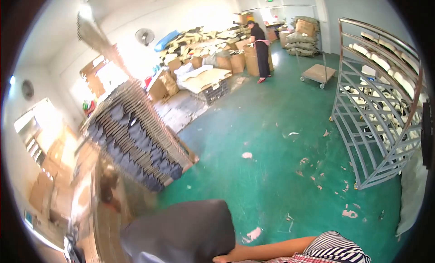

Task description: Applying spray coating to bicycle seat covers and placing them on a drying rack in a factory setting.

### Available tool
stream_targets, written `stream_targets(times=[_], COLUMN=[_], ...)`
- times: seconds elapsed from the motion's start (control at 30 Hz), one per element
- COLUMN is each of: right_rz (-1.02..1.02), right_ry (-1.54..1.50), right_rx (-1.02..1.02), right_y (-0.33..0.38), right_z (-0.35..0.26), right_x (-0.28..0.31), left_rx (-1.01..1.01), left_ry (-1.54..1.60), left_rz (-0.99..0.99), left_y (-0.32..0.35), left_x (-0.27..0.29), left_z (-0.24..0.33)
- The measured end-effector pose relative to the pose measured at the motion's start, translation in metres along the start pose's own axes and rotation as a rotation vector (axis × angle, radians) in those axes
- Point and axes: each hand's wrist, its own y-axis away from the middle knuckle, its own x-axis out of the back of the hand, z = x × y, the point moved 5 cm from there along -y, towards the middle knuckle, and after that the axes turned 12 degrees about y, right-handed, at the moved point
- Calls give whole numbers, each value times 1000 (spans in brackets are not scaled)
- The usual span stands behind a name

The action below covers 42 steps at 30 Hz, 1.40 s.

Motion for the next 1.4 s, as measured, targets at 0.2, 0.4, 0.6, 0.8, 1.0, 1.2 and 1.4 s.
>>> stream_targets(times=[0.2,0.4,0.6,0.8,1.0,1.2,1.4], right_rz=[242,556,648,488,419,361,286], right_ry=[148,20,-218,-66,-51,-14,33], right_rx=[-191,-177,-126,-11,-9,-80,-136], right_y=[-73,-161,-266,-409,-578,-768,-942], right_z=[-66,-125,-155,-199,-187,-170,-183], right_x=[164,334,477,641,778,874,974], left_rx=[96,238,394,391,439,356,254], left_ry=[-88,-74,-50,137,199,157,138], left_rz=[-333,-612,-802,-835,-744,-749,-624], left_y=[-201,-354,-474,-634,-788,-965,-1100], left_x=[-176,-421,-628,-756,-866,-956,-1043], left_z=[-44,-109,-136,-167,-161,-134,-95])
